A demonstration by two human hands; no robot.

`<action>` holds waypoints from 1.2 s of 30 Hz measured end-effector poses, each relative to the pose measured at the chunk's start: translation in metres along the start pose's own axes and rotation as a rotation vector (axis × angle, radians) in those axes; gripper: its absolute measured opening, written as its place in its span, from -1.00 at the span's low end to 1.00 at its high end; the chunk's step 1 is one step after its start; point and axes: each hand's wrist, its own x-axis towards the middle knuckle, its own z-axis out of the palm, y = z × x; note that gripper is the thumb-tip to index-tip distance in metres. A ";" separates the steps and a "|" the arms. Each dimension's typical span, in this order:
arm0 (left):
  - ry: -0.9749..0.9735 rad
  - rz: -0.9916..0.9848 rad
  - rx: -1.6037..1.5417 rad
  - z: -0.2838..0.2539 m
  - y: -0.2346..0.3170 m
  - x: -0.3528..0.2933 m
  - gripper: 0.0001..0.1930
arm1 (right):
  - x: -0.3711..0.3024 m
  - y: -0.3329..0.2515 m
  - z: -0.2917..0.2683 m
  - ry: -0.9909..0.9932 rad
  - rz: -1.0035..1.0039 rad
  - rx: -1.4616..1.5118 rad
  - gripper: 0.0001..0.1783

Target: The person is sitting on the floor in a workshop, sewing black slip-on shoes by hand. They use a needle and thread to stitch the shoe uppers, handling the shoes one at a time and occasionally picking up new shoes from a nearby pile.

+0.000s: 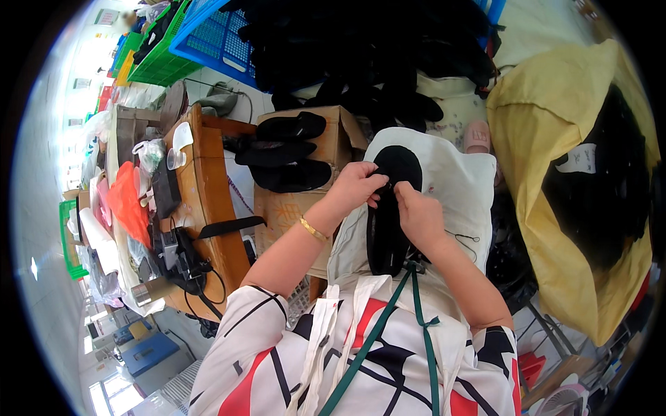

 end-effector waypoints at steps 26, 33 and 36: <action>-0.043 -0.015 -0.052 -0.004 -0.006 0.002 -0.88 | 0.003 0.002 -0.005 -0.012 -0.024 0.102 -0.95; -0.089 -0.069 -0.106 -0.010 -0.002 0.003 -0.88 | -0.002 0.001 0.014 0.112 -0.034 0.056 -0.91; -0.107 -0.051 -0.127 -0.012 -0.006 0.006 -0.88 | 0.000 -0.003 0.016 0.132 -0.003 0.074 -0.90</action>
